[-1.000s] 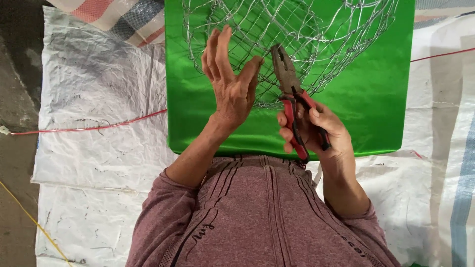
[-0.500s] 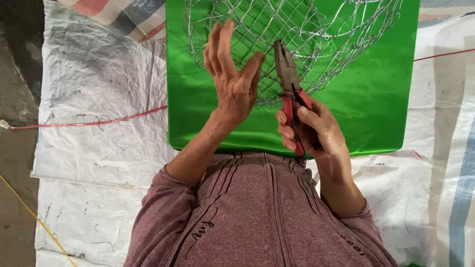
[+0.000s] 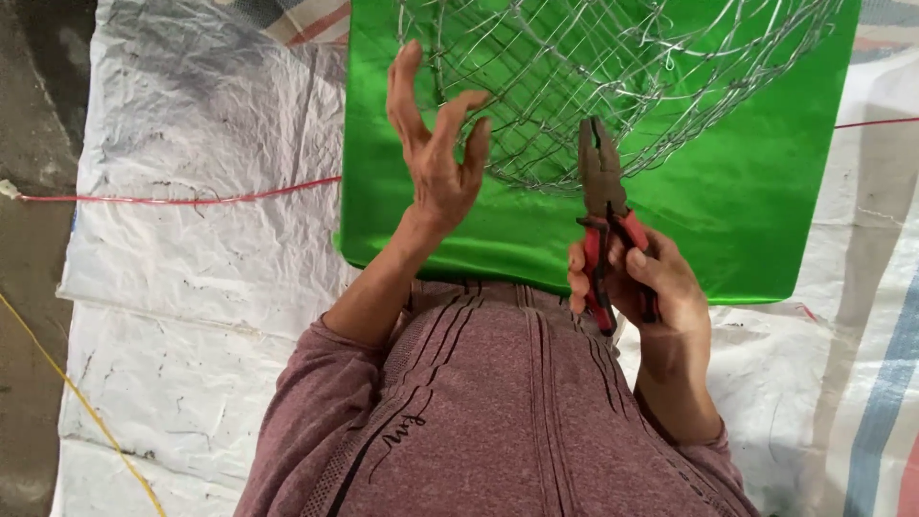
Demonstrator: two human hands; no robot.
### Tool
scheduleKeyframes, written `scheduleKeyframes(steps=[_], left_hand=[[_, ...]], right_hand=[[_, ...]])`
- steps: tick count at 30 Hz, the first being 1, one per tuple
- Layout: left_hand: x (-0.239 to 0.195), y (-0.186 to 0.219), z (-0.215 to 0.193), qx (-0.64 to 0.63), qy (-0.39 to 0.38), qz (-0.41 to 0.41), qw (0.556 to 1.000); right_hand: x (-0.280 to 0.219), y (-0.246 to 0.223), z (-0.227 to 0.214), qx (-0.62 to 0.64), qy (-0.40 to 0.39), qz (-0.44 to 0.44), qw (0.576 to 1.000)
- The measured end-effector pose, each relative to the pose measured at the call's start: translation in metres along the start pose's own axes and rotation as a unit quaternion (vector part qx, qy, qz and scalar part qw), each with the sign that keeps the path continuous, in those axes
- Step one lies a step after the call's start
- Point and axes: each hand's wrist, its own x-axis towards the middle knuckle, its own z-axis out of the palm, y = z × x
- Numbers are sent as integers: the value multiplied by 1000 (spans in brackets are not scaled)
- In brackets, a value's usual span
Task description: Using pliers to bend and shape a wire mesh structure on a green mat.
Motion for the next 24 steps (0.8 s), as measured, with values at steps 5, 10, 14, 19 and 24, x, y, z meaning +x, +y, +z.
scheduleKeyframes(steps=[5, 10, 14, 19, 24], left_hand=[[-1, -9, 1, 18, -43, -21, 999], [2, -7, -1, -10, -53, -28, 998], [0, -8, 3, -10, -45, -40, 998], [-13, -21, 9, 8, -56, -55, 997], [-14, -30, 12, 18, -47, -46, 998]], right_hand=[[7, 11, 7, -5, -88, 31, 996], [9, 15, 15, -40, -24, 32, 998], [7, 11, 14, 0, -2, 23, 1000], [-14, 10, 5, -40, 46, -8, 998], [-29, 14, -8, -37, 97, 23, 994]])
